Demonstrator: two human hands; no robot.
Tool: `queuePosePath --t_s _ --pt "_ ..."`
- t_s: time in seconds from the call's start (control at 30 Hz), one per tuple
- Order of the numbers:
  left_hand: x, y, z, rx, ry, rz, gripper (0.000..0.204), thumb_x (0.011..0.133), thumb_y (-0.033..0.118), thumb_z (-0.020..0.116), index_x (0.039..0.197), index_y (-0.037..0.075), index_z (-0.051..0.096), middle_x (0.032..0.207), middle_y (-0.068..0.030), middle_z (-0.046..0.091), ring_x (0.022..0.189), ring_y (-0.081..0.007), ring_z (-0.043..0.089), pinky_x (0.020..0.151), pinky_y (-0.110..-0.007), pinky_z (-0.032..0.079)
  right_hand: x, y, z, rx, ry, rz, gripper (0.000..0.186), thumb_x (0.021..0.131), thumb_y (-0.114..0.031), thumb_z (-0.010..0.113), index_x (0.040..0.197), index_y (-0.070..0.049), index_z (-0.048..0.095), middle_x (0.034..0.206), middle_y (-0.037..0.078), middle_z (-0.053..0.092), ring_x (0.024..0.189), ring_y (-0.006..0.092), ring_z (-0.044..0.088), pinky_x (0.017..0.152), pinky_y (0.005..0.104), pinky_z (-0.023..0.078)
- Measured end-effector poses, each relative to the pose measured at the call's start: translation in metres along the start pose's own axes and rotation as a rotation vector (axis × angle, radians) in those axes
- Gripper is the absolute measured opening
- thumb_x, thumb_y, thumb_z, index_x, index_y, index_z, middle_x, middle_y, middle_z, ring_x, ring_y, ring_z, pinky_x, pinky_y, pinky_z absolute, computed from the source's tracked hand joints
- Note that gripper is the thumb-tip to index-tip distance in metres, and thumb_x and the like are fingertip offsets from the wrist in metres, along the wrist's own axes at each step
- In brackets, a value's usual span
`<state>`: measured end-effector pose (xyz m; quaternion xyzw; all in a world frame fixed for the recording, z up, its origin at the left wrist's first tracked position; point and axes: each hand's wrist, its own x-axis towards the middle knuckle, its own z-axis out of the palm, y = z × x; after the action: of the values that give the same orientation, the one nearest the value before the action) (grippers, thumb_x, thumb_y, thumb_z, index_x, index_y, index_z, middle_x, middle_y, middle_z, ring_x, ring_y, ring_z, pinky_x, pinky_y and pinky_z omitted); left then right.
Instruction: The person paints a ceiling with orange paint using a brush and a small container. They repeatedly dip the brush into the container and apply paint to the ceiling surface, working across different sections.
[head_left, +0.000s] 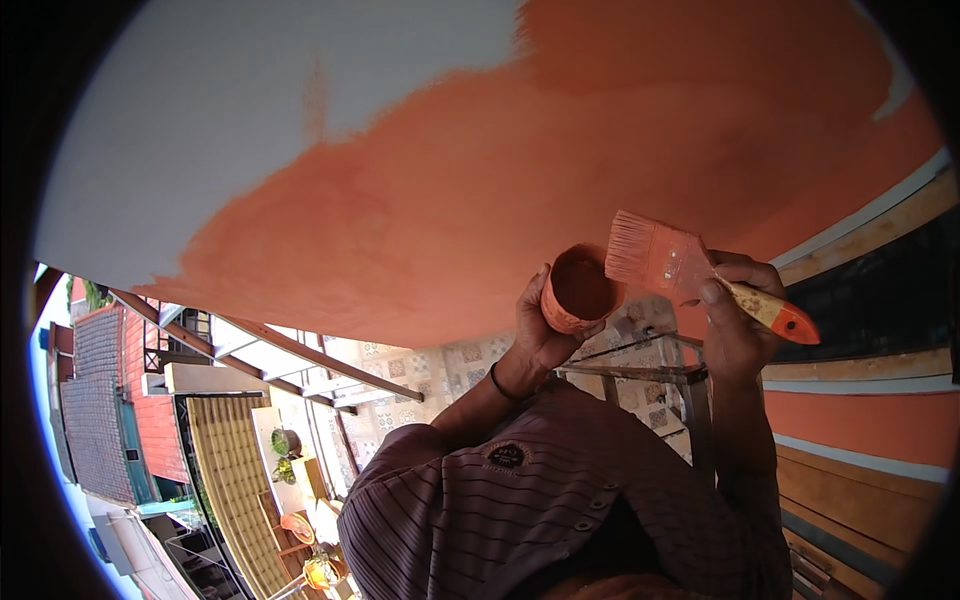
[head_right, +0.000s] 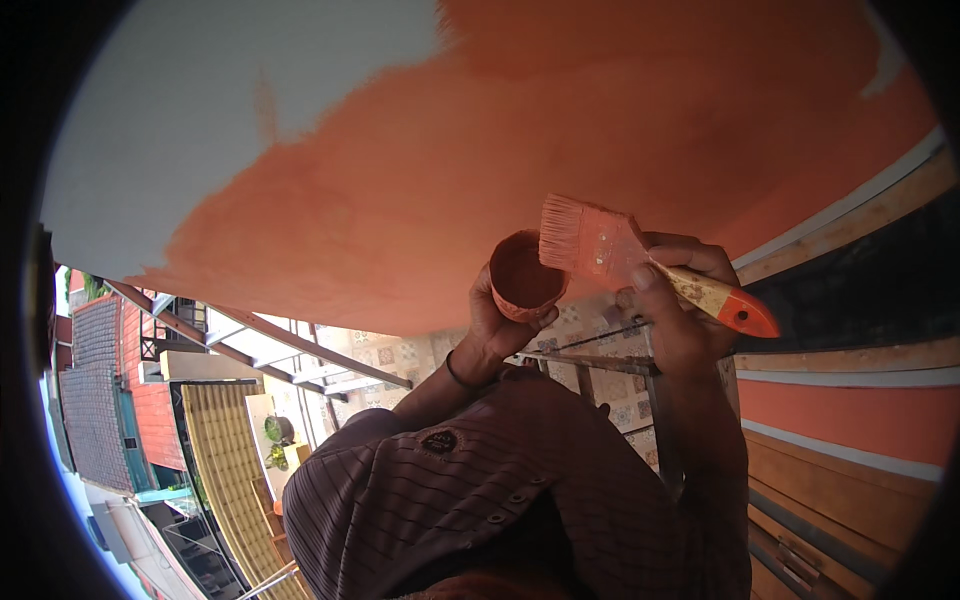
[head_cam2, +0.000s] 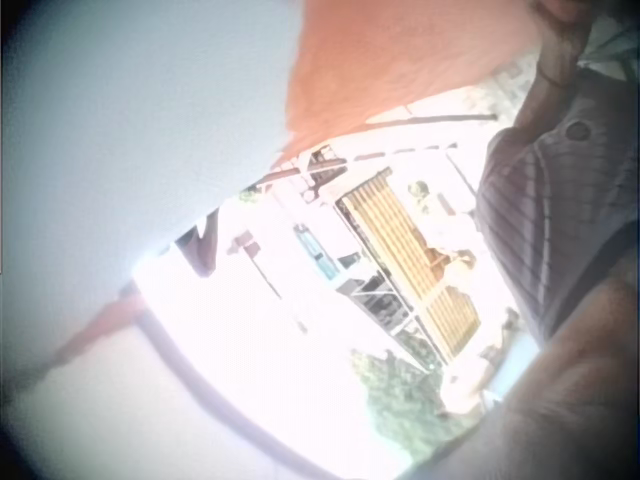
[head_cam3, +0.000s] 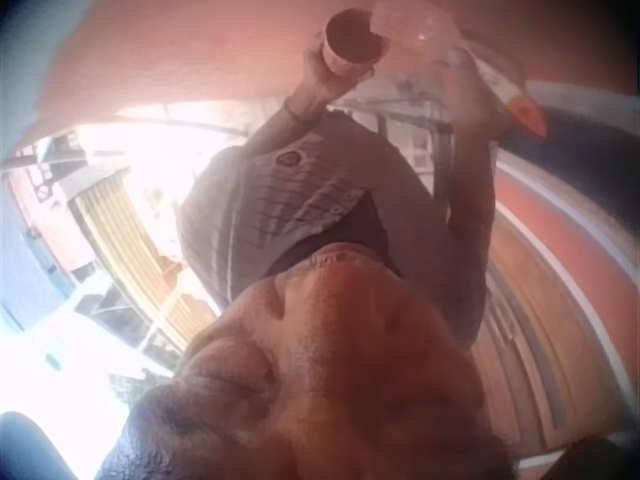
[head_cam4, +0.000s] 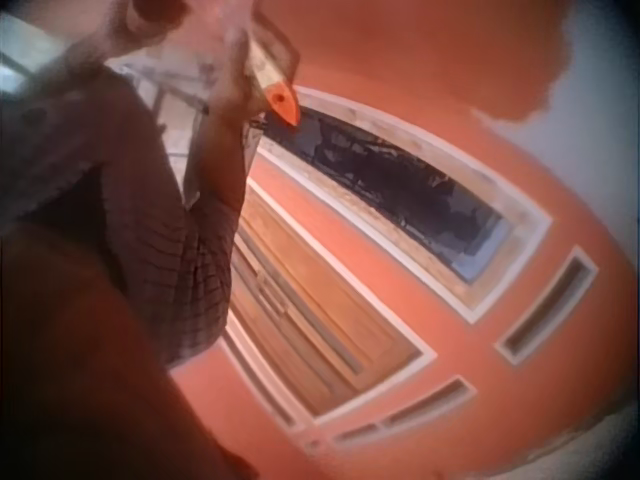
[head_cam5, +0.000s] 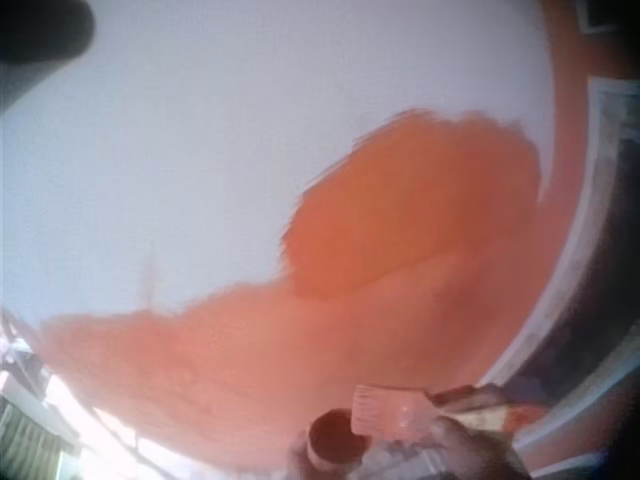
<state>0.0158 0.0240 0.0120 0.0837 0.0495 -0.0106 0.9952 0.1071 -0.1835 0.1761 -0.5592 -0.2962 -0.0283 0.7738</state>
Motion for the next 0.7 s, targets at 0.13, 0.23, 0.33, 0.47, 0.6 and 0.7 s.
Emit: queuePosePath --t_s 0.13,0.23,0.33,0.47,0.6,0.7 --pt "-0.003 -0.002 0.006 0.024 0.036 0.009 0.060 0.100 0.065 0.061 0.142 0.023 0.060 0.143 -0.0081 0.063 0.126 -0.0317 0.065 0.092 -0.055 0.059 0.002 0.002 0.012 -0.060 0.010 -0.115 0.018 0.093 0.005 0.076 0.108 0.004 0.067 0.108 0.016 0.074 0.090 0.0131 0.070 0.083 0.0288 0.058" --pt "-0.006 -0.005 0.008 -0.050 0.150 0.007 0.059 0.097 0.056 0.060 0.143 0.020 0.059 0.138 -0.0088 0.066 0.117 -0.0337 0.068 0.082 -0.052 0.059 0.019 0.011 0.015 -0.075 0.046 -0.167 0.016 0.095 0.005 0.075 0.108 0.005 0.067 0.109 0.018 0.074 0.088 0.0152 0.072 0.079 0.0298 0.060" --pt "-0.009 -0.005 0.003 -0.091 0.193 0.024 0.061 0.096 0.053 0.060 0.145 0.018 0.058 0.138 -0.0110 0.066 0.117 -0.0377 0.068 0.079 -0.052 0.061 0.057 0.025 0.013 -0.090 0.159 -0.216 0.015 0.096 0.004 0.073 0.109 0.006 0.066 0.110 0.020 0.073 0.089 0.0201 0.074 0.076 0.0334 0.065" --pt "-0.015 -0.001 -0.008 -0.092 0.110 0.000 0.056 0.102 0.062 0.060 0.142 0.023 0.060 0.143 -0.0081 0.062 0.126 -0.0334 0.064 0.087 -0.054 0.060 0.119 0.048 0.017 -0.101 0.357 -0.387 0.017 0.096 0.001 0.075 0.110 0.004 0.066 0.109 0.017 0.072 0.096 0.0209 0.073 0.077 0.0346 0.066" --pt "-0.020 0.001 -0.015 -0.077 0.135 0.029 0.057 0.101 0.062 0.062 0.142 0.023 0.060 0.143 -0.0084 0.062 0.125 -0.0344 0.065 0.088 -0.055 0.061 0.107 0.080 0.055 -0.263 0.363 -0.327 0.018 0.096 -0.007 0.080 0.106 0.002 0.067 0.111 0.015 0.075 0.094 0.0166 0.074 0.084 0.0308 0.060" --pt "-0.020 0.004 -0.014 -0.082 0.125 0.030 0.057 0.101 0.061 0.062 0.142 0.022 0.060 0.143 -0.0087 0.063 0.123 -0.0351 0.066 0.087 -0.054 0.062 0.080 0.084 0.068 -0.192 0.122 -0.308 0.016 0.097 -0.007 0.080 0.104 0.000 0.067 0.111 0.013 0.075 0.098 0.0133 0.071 0.085 0.0293 0.058"
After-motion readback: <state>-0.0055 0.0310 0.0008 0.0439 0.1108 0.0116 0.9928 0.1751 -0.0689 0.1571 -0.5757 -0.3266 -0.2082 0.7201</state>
